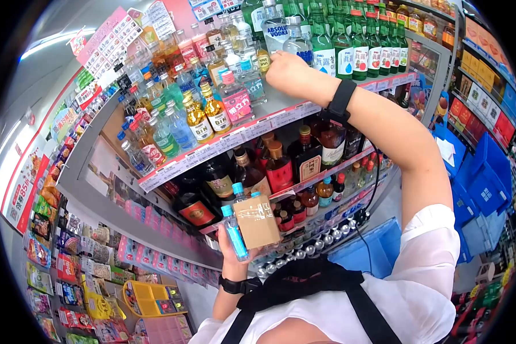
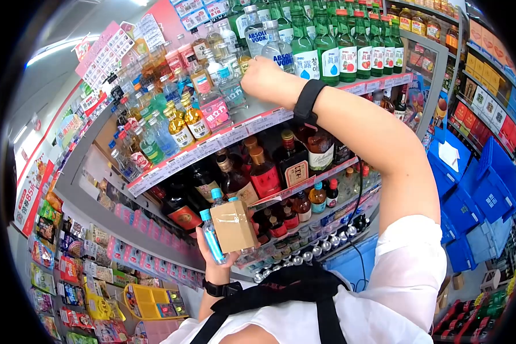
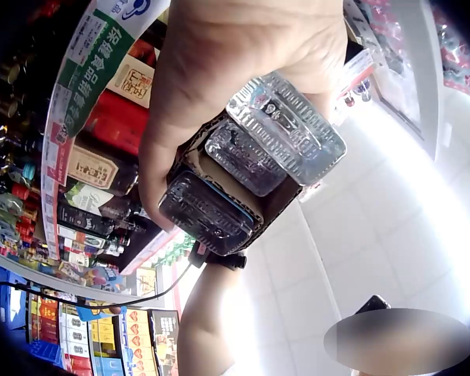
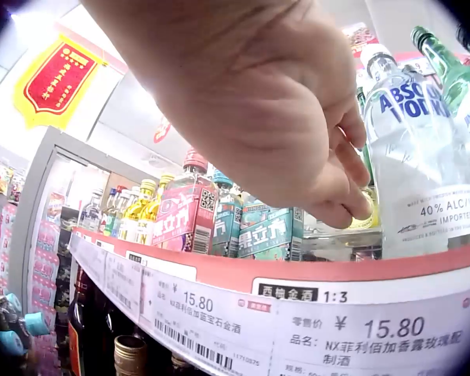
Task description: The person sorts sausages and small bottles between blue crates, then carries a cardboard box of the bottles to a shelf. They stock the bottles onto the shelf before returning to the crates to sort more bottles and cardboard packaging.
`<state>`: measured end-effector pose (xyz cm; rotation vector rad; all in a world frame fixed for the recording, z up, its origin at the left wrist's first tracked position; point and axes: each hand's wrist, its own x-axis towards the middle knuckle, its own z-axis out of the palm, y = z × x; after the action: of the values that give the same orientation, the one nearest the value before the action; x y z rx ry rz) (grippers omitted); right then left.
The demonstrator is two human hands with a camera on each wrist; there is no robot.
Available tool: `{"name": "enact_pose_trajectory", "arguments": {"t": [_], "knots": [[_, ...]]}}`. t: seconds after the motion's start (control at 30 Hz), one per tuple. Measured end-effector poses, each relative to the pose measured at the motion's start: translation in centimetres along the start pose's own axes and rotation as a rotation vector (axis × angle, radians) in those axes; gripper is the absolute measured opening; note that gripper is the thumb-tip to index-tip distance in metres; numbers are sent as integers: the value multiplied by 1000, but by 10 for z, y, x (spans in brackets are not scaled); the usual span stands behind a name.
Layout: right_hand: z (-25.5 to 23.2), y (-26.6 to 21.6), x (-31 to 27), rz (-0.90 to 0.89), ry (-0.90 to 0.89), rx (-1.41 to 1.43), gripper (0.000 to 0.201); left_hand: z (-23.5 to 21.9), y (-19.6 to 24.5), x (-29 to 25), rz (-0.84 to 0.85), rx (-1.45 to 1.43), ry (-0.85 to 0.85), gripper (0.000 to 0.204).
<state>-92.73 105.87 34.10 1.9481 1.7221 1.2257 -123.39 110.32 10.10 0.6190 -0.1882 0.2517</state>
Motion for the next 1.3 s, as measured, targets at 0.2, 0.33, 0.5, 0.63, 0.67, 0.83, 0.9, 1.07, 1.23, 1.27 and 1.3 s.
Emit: {"name": "enact_pose_trajectory", "arguments": {"t": [0.2, 0.33, 0.5, 0.63, 0.67, 0.83, 0.9, 1.07, 1.23, 1.27, 1.3], "knots": [[-17, 25, 10, 89, 124, 48, 12, -8, -4, 1, -2, 66, 46, 103], [-43, 29, 11, 242, 110, 296, 16, -8, -6, 2, 6, 91, 26, 104], [-67, -2, -9, 63, -125, 922, 23, 6, -1, 4, -16, 85, -16, 105], [-95, -56, -37, 34, -649, 1184, 27, 22, -4, 4, -36, 24, -29, 107], [-83, -70, -42, 14, -717, 1202, 30, 23, -5, 4, -42, 39, -17, 107], [-58, -106, -75, 2, -858, 1401, 47, 28, -11, 0, -126, 223, -4, 116], [-45, -113, -83, -9, -813, 1495, 47, 20, -13, 1, -184, 171, -14, 117], [-49, -125, -95, 113, -710, 1687, 43, 12, -19, 4, -266, 100, -85, 118], [-49, -132, -104, 311, -751, 1744, 40, 1, -24, 5, -288, 113, -38, 118], [-51, -132, -104, 337, -748, 1730, 40, 3, -23, 6, -296, 92, -53, 118], [-52, -131, -104, 326, -743, 1720, 39, 5, -22, 8, -303, 71, -68, 117]]}}
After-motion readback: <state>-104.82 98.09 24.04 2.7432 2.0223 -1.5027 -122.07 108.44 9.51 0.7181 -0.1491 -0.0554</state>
